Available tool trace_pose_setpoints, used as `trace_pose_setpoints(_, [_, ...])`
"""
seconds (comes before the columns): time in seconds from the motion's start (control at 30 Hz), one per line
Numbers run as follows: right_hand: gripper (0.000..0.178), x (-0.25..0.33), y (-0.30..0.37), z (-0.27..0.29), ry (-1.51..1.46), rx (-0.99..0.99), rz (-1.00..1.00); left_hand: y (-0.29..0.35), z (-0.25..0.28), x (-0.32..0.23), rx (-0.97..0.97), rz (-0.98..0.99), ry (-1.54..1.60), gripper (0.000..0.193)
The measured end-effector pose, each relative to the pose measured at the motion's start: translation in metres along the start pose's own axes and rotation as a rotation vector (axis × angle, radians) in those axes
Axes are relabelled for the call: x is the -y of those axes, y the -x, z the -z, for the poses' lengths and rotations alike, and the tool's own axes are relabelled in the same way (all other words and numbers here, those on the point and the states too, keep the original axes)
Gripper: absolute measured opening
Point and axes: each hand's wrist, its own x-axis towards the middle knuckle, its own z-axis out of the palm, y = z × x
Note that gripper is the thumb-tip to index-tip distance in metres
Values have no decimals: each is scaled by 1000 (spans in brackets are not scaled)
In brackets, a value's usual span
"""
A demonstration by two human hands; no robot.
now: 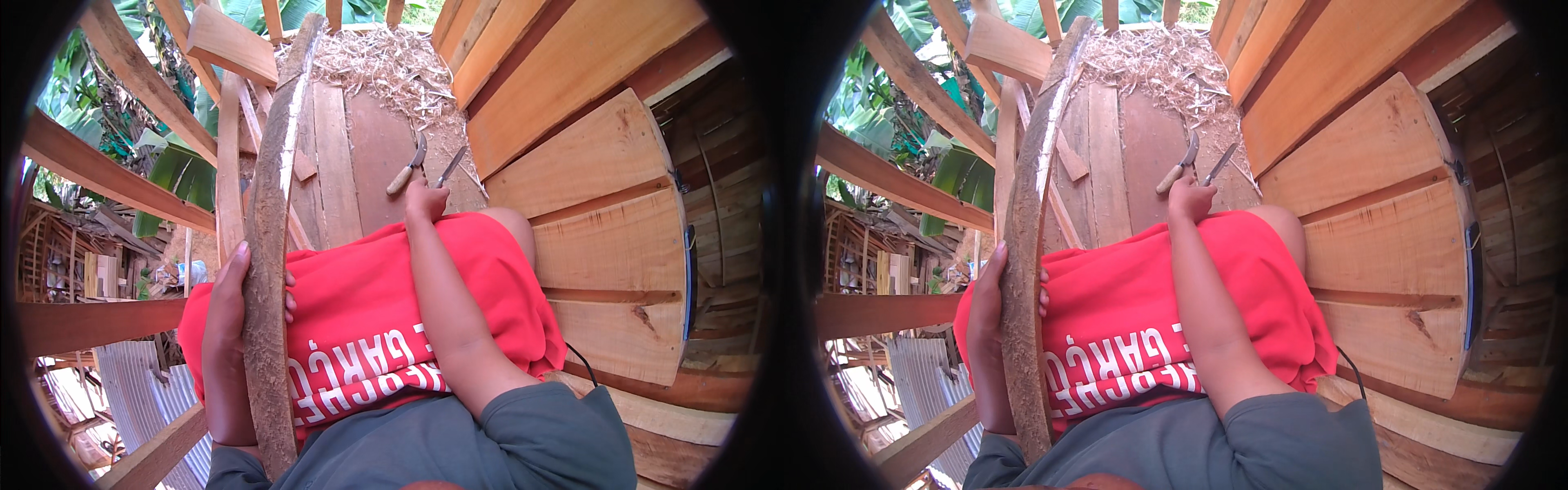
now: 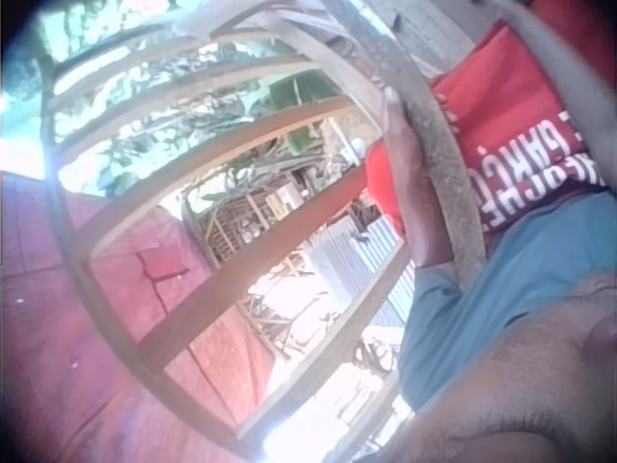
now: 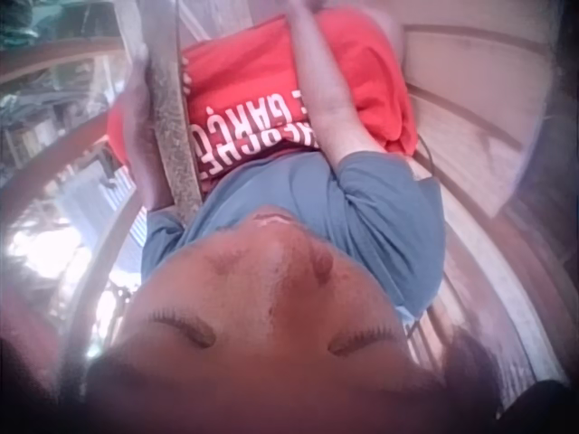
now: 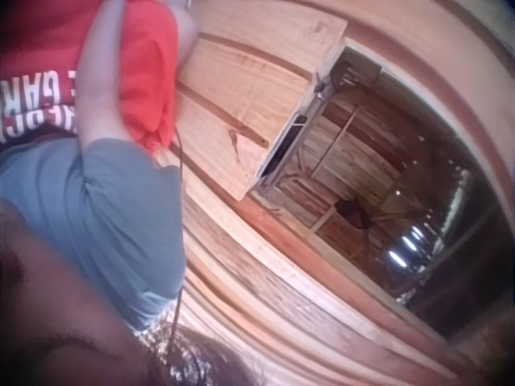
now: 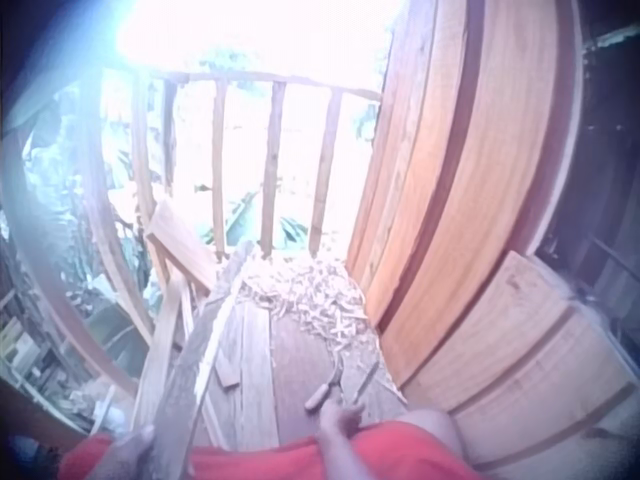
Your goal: The person sits on a wooden floor and uses a knife to carve a long, thin piece of wood held in their left hand. They repeatedly scrape the surface of the wood to remove shavings, occasionally pausing to clear debris from the work area.
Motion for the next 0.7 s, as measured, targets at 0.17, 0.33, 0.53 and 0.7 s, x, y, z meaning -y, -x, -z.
trace_pose_setpoints(0.17, [27,33,-52,17,366,13,311,4,-1,-1,1,3,-1,42])
trace_pose_setpoints(0.33, [23,21,-137,5,675,-58,549,-1,-3,0,9,-2,32,44])
trace_pose_setpoints(0.53, [27,4,-155,18,804,66,512,2,1,-3,34,-6,23,43])
trace_pose_setpoints(0.7, [26,7,-153,10,907,69,621,3,3,-2,27,-4,15,42])
